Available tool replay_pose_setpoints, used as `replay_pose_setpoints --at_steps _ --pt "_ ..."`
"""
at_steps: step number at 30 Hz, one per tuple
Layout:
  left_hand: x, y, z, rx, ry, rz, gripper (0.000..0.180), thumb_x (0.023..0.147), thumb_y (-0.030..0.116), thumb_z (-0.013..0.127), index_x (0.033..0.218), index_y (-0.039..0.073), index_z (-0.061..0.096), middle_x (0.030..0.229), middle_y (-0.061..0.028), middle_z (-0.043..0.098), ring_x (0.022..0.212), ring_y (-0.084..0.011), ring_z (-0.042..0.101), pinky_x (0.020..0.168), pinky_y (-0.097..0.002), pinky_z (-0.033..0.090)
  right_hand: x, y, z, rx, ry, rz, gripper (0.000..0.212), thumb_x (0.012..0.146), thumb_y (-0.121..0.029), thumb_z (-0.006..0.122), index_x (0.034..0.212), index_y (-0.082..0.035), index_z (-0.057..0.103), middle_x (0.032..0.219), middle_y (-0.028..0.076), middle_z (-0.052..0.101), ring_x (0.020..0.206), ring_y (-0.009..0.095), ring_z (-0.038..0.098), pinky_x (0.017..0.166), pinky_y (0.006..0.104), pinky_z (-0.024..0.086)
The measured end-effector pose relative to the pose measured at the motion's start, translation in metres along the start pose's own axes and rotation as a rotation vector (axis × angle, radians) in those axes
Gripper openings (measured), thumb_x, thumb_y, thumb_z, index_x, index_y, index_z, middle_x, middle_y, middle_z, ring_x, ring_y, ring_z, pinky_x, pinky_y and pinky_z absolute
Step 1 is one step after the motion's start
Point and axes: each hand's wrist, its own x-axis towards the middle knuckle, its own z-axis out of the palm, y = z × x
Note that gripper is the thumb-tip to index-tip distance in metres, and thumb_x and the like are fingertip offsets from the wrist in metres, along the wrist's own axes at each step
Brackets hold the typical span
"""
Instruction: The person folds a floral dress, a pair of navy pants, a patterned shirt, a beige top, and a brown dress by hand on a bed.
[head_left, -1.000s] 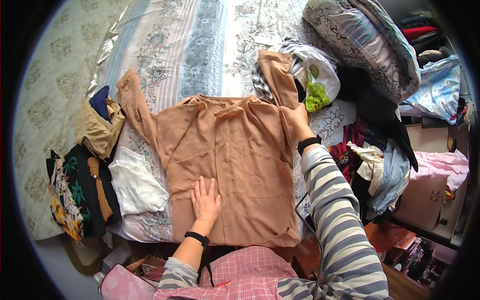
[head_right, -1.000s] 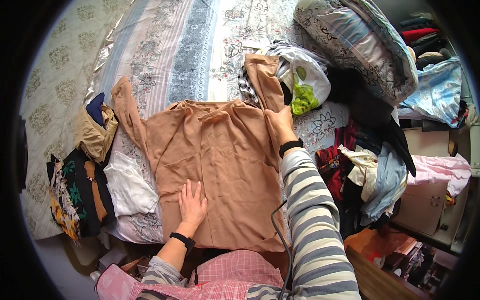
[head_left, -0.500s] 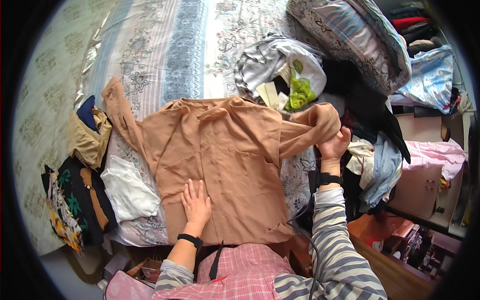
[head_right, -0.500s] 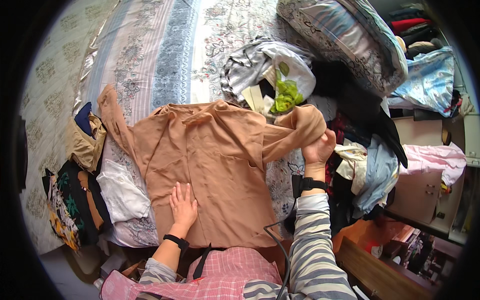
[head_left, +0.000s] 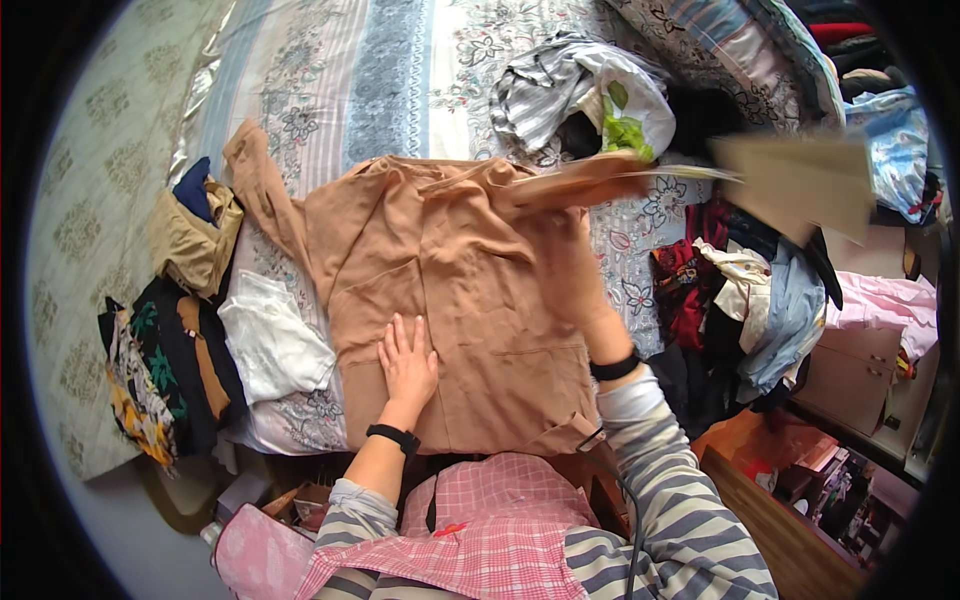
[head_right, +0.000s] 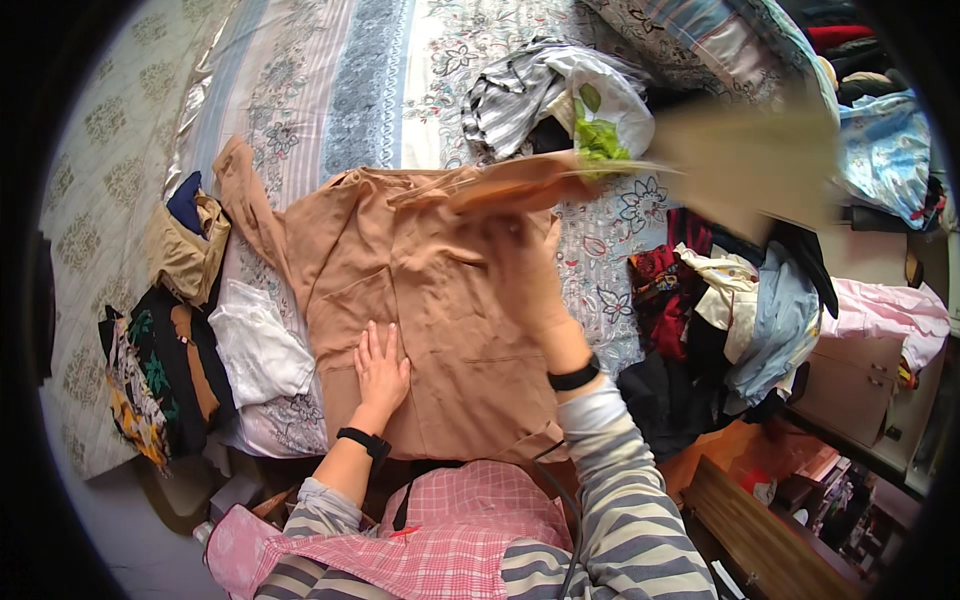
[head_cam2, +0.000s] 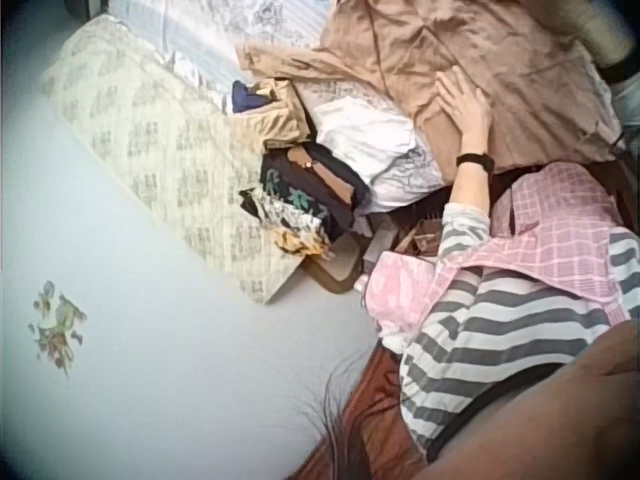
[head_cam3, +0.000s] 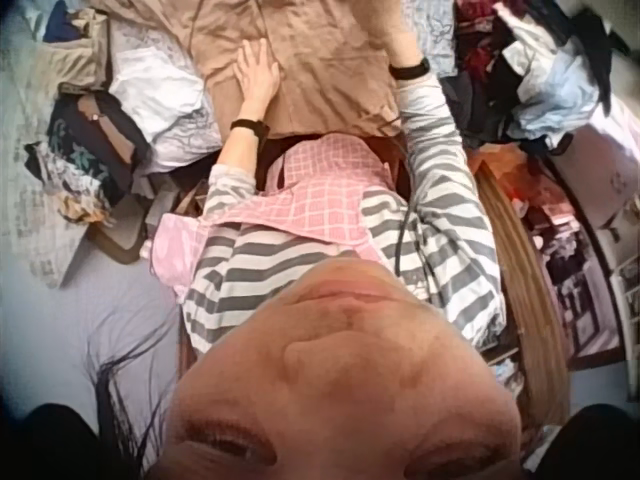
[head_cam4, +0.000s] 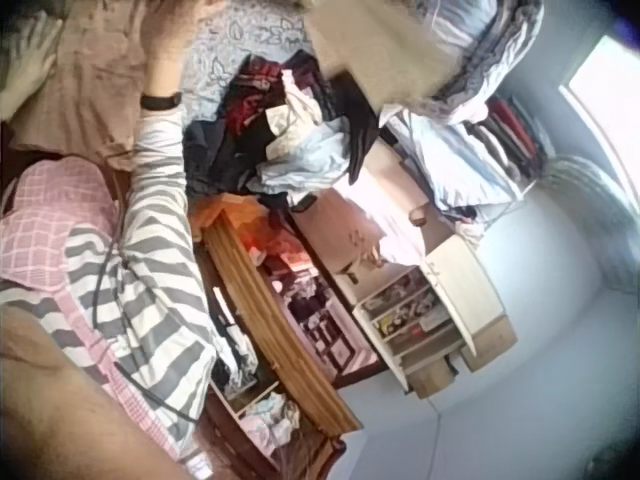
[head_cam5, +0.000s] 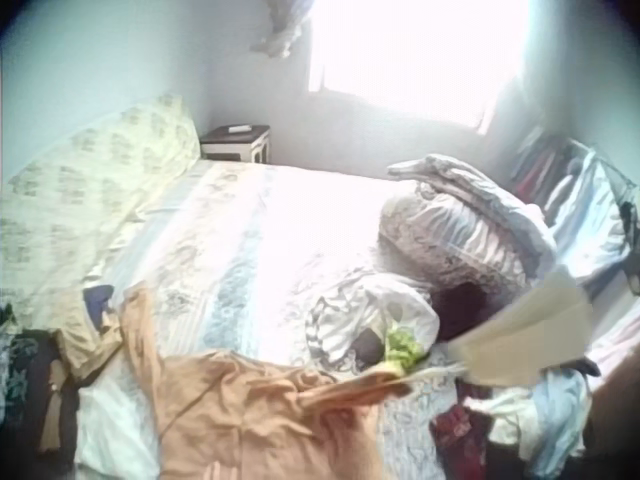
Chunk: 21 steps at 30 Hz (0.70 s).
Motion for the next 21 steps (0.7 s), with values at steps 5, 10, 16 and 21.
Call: replay_pose_setpoints --at_steps 5,10,16,21 --pt "0.004 -0.010 -0.010 -0.212 0.035 0.020 0.057 0.080 0.021 0.061 0.135 0.014 0.047 0.146 -0.0155 0.032 0.130 -0.0355 0.033 0.107 -0.0490 0.029 -0.063 0.007 0.060 -0.040 -0.307 0.116 0.057 0.070 -0.006 0.064 0.126 -0.014 0.054 0.120 0.016 0.050 0.116 0.035 0.045 0.104 0.0458 0.033" --pt "0.015 -0.050 0.005 -0.497 0.146 -0.032 0.046 0.079 0.020 0.065 0.122 0.004 0.056 0.130 -0.0158 0.051 0.119 -0.0336 0.046 0.103 -0.0405 0.036 -0.105 0.020 0.053 -0.001 -0.017 0.246 0.045 0.068 -0.002 0.060 0.113 -0.008 0.060 0.113 0.015 0.055 0.107 0.033 0.050 0.094 0.0425 0.041" --pt "0.056 -0.028 -0.022 -1.147 0.005 -0.426 0.058 0.075 0.015 0.070 0.128 0.005 0.050 0.121 -0.0178 0.055 0.103 -0.0331 0.055 0.092 -0.0411 0.045 -0.155 0.066 0.061 0.635 0.040 1.081 0.018 0.083 -0.005 0.059 0.100 -0.001 0.062 0.088 0.007 0.065 0.067 0.015 0.061 0.060 0.0291 0.052" --pt "0.084 0.026 -0.062 0.007 0.238 0.185 0.088 0.068 0.007 0.070 0.143 0.024 0.030 0.139 -0.0168 0.033 0.124 -0.0321 0.038 0.109 -0.0509 0.025 -0.138 0.052 0.060 1.303 -0.084 1.366 0.030 0.091 -0.013 0.057 0.119 -0.003 0.056 0.094 0.009 0.066 0.073 0.017 0.064 0.064 0.0308 0.056"
